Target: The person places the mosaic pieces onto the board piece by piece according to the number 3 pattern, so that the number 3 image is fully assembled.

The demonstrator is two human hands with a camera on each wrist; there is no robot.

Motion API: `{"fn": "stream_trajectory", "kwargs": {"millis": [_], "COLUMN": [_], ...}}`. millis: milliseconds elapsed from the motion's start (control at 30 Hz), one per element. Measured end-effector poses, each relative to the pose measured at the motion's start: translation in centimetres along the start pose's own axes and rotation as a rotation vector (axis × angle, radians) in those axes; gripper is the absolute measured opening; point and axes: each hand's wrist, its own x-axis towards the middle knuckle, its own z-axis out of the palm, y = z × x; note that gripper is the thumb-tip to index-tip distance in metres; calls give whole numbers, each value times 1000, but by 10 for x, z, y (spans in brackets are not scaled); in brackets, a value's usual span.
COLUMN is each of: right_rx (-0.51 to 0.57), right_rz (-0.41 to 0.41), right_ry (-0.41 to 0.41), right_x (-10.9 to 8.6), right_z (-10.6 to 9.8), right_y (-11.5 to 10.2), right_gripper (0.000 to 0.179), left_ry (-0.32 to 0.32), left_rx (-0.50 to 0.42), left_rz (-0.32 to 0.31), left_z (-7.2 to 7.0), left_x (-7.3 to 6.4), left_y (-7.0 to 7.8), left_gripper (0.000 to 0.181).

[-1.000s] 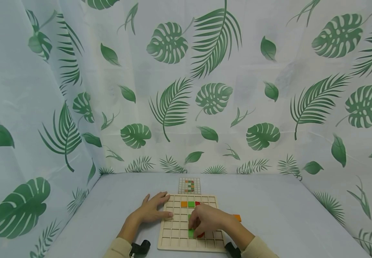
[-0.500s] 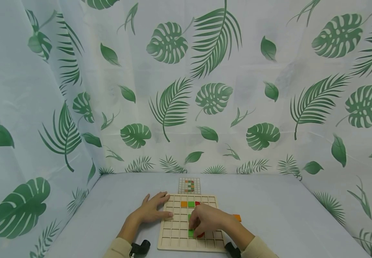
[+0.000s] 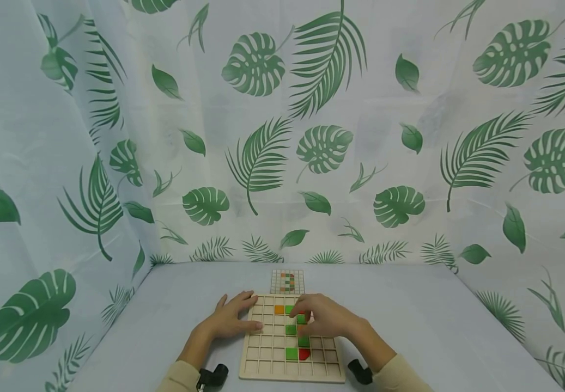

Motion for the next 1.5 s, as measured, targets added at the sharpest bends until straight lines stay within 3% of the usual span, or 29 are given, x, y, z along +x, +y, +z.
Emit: {"fn": "stream_trajectory", "kwargs": {"millis": [533, 833, 1133, 1500], "right_rx": [10, 33, 49, 17], "right_rz": [115, 103, 170, 182], "right_ry": [87, 118, 127, 141], "right_x": [-18, -25, -29, -35], "right_z": [-27, -36, -41, -47], "right_y": [18, 28, 33, 38], "right_gripper": [38, 36, 37, 40], "left_ry": [2, 5, 0, 6], "left_rx": [-10, -15, -11, -11], "left_rz": [7, 2, -16, -16], "left_z": [0, 0, 1, 0], "left_x": [0, 0, 1, 0], "left_y": [-1, -1, -1, 0], "left_gripper": [90, 89, 89, 89]}}
